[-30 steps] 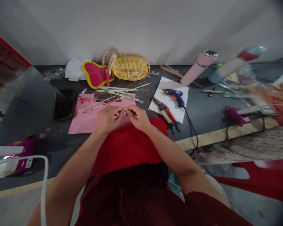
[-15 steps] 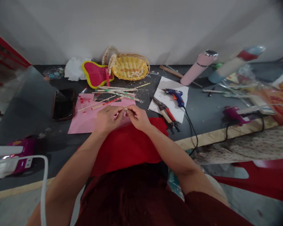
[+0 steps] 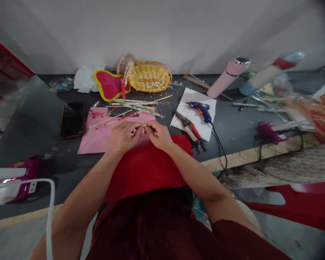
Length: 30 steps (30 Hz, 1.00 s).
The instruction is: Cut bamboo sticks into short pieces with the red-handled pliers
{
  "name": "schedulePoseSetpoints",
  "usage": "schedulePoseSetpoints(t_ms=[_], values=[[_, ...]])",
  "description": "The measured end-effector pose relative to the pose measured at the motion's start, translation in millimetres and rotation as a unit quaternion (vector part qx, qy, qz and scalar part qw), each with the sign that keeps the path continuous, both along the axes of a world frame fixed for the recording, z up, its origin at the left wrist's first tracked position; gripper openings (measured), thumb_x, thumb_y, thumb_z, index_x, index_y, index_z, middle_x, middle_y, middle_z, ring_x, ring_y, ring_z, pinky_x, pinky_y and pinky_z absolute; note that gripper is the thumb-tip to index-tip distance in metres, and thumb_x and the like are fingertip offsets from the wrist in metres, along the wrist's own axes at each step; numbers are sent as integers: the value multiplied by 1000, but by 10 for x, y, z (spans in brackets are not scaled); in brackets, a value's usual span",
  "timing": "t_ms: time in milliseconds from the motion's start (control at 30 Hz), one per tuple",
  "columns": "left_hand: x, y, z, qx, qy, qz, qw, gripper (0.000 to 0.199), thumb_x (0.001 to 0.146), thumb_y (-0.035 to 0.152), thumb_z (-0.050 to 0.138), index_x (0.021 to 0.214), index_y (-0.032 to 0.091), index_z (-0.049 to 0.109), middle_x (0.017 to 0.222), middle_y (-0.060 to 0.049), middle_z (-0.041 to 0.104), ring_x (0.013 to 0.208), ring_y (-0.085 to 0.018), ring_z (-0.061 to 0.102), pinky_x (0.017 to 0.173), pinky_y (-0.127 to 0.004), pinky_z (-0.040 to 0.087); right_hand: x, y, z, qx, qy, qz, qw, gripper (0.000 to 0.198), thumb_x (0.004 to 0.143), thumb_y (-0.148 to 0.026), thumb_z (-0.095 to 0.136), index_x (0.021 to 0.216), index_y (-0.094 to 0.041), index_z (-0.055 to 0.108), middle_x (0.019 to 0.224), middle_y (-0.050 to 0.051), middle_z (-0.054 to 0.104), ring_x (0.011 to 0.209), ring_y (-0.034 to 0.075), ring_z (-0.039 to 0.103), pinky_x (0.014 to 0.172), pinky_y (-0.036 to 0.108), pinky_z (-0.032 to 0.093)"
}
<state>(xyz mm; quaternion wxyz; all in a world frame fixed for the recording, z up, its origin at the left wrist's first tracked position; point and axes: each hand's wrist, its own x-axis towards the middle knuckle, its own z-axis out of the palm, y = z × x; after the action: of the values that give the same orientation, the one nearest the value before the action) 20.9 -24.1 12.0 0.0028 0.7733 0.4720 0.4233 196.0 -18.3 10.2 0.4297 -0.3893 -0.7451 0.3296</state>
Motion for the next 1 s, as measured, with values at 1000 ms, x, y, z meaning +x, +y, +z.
schedulePoseSetpoints(t_ms=[1000], values=[[-50, 40, 11, -65, -37, 56, 996, 21, 87, 32, 56, 84, 19, 72, 74, -4, 71, 62, -14, 58, 60, -26, 41, 341, 57, 244, 76, -256, -113, 957, 17, 92, -24, 50, 102, -19, 63, 102, 8, 66, 97, 22, 57, 89, 36, 44]])
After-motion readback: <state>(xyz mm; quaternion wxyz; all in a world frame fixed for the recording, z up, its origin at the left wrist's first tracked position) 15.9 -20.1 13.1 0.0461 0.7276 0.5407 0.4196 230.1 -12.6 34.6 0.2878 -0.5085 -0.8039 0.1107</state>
